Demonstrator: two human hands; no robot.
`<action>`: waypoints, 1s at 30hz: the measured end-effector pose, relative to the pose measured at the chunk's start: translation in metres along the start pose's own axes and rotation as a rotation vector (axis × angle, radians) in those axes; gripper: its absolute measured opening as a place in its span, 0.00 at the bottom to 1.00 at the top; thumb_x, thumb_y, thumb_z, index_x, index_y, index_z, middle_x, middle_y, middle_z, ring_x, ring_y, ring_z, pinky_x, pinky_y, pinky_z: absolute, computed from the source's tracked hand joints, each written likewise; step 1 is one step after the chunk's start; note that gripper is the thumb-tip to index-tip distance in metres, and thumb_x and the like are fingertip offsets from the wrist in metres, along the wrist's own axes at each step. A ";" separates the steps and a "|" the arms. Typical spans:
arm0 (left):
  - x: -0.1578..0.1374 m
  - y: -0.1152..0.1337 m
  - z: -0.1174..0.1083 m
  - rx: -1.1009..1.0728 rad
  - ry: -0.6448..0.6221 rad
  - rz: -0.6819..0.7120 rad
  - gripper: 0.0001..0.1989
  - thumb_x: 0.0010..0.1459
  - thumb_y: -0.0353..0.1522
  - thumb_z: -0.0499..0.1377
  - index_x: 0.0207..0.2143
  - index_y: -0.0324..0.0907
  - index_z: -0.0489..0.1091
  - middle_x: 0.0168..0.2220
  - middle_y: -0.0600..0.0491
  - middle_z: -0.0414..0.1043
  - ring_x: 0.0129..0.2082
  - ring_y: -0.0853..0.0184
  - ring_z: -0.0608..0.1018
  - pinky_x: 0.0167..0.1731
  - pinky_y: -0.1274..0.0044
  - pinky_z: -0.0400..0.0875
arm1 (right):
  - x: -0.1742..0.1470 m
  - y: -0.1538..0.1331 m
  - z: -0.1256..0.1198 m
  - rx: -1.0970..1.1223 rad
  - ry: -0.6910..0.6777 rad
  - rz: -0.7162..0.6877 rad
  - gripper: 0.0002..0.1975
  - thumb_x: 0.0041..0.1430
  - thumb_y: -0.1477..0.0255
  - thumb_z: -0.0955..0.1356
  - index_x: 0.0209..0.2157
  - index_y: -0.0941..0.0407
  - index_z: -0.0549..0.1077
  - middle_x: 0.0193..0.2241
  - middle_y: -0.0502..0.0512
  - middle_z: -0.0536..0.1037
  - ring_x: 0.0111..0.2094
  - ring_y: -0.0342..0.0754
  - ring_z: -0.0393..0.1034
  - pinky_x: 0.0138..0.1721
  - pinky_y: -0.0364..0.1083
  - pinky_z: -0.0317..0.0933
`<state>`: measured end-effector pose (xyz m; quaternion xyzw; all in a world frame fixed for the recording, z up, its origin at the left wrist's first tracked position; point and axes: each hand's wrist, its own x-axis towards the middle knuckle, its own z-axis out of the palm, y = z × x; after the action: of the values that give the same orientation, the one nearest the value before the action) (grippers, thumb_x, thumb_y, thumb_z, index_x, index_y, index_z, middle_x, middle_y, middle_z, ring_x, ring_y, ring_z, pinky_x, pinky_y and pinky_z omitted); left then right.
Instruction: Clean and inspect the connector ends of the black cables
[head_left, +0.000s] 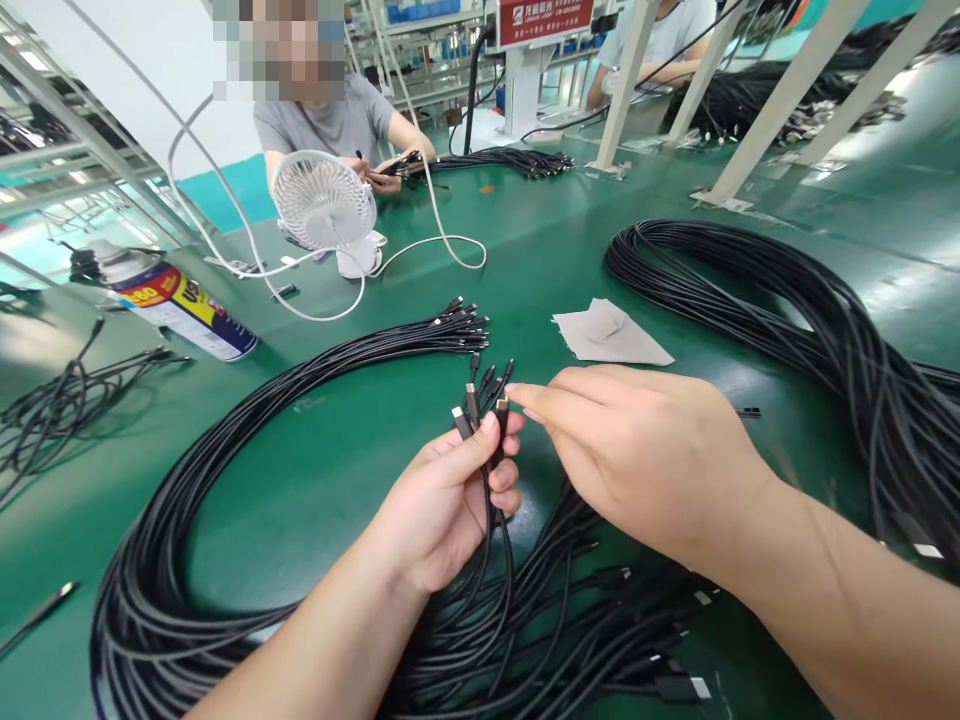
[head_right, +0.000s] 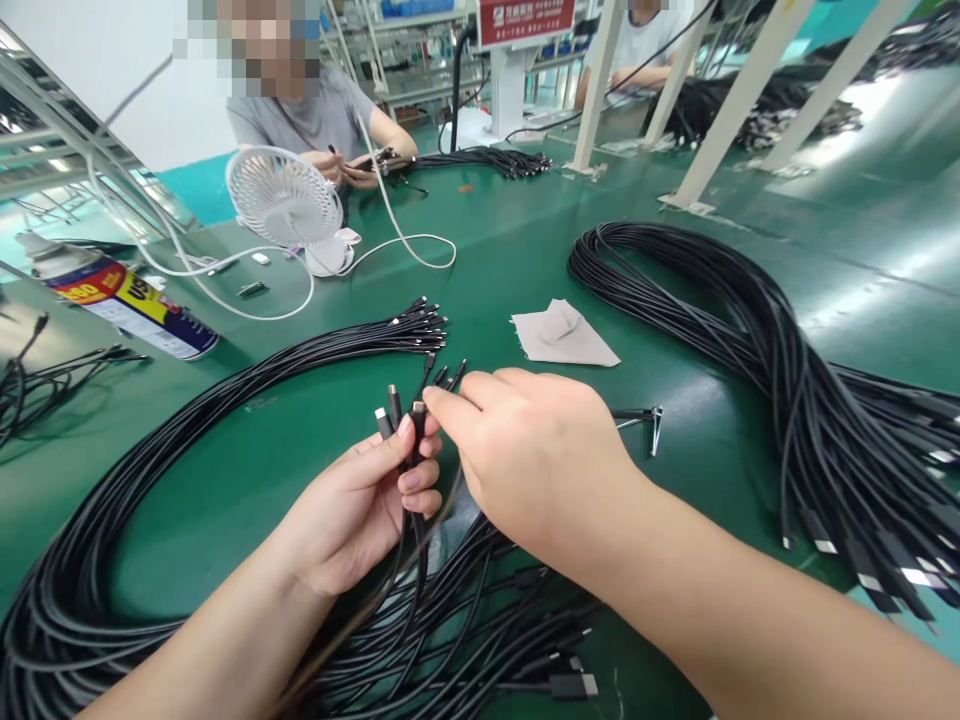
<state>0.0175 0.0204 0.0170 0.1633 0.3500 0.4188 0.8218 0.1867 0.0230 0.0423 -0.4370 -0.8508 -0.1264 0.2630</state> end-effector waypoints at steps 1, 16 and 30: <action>0.000 0.000 0.000 0.003 0.003 -0.002 0.07 0.56 0.32 0.64 0.33 0.34 0.77 0.28 0.55 0.65 0.20 0.80 0.66 0.19 0.86 0.64 | 0.000 0.000 0.000 0.028 0.000 0.023 0.14 0.62 0.78 0.62 0.41 0.57 0.79 0.30 0.52 0.81 0.29 0.46 0.74 0.27 0.45 0.58; -0.003 -0.001 0.004 0.295 -0.032 0.002 0.11 0.54 0.35 0.65 0.28 0.33 0.75 0.22 0.53 0.68 0.17 0.77 0.67 0.18 0.83 0.61 | 0.011 0.014 0.007 0.384 -0.142 0.148 0.11 0.62 0.74 0.63 0.27 0.57 0.72 0.23 0.51 0.75 0.24 0.43 0.67 0.26 0.42 0.54; 0.000 0.002 0.002 0.251 0.032 0.024 0.14 0.46 0.36 0.70 0.30 0.33 0.77 0.27 0.52 0.74 0.22 0.75 0.73 0.22 0.83 0.69 | 0.008 0.015 0.007 0.484 -0.135 0.196 0.07 0.63 0.74 0.63 0.38 0.57 0.73 0.36 0.53 0.78 0.34 0.45 0.70 0.33 0.43 0.60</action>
<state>0.0182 0.0216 0.0193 0.2622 0.4108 0.3842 0.7841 0.1926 0.0400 0.0408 -0.4493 -0.8254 0.1361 0.3134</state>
